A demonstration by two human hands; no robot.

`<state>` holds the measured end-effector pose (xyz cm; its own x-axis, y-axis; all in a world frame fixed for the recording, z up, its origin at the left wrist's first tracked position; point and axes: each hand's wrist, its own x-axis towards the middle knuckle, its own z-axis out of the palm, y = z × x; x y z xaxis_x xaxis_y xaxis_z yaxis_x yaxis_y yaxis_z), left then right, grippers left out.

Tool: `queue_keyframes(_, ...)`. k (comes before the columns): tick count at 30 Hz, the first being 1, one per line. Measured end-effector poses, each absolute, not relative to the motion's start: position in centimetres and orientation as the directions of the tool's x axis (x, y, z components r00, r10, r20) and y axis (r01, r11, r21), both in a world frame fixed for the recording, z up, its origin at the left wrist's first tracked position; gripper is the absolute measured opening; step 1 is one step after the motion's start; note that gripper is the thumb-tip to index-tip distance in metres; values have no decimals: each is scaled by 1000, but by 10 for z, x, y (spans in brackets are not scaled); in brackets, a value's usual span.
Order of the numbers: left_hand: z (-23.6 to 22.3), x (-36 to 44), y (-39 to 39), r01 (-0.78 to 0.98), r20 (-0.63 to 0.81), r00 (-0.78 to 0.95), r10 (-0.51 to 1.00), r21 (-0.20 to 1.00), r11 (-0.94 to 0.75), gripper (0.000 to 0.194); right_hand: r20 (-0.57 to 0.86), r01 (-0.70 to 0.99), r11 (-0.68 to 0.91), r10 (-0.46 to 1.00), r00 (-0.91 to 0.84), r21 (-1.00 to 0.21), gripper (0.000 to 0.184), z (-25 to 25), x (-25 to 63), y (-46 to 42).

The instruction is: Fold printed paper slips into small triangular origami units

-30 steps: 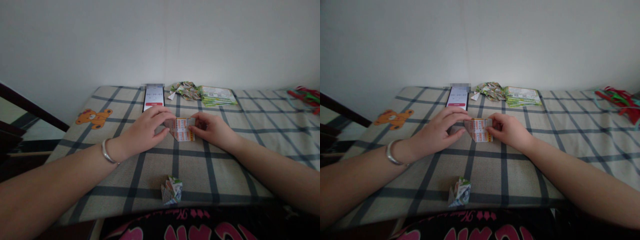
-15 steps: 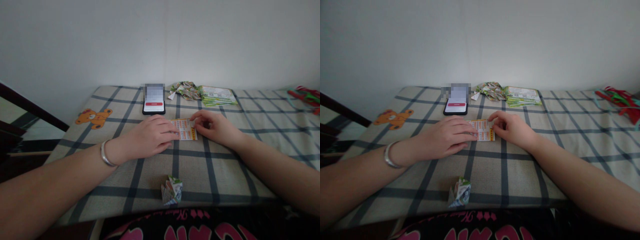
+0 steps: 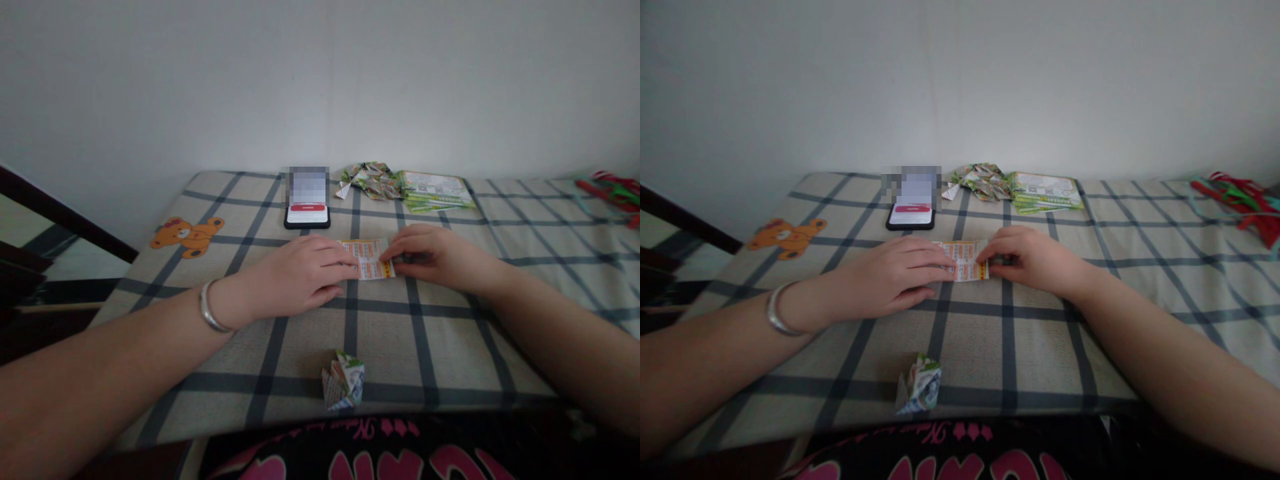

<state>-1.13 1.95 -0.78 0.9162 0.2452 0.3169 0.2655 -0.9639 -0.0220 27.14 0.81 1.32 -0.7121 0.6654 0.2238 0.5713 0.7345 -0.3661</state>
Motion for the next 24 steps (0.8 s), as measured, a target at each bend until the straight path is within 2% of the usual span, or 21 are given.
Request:
queue_keyframes(10, -9, -10, 20, 242, 334, 915, 225, -9, -970, 34, 332, 490, 833, 552, -765, -256, 13, 12, 269, 7)
queue_keyframes(13, -8, -9, 20, 235, 325, 919, 223, 3, -972, 35, 320, 438, 851, 517, -794, -289, 13, 14, 265, 7)
queue_keyframes(17, -6, -8, 18, 241, 297, 926, 234, 16, -971, 36, 292, 459, 826, 550, -782, -326, 14, 14, 259, 5)
queue_keyframes(24, -3, -6, 15, 247, 293, 926, 238, 3, -969, 34, 280, 558, 770, 634, -721, -309, 16, 9, 256, 3)
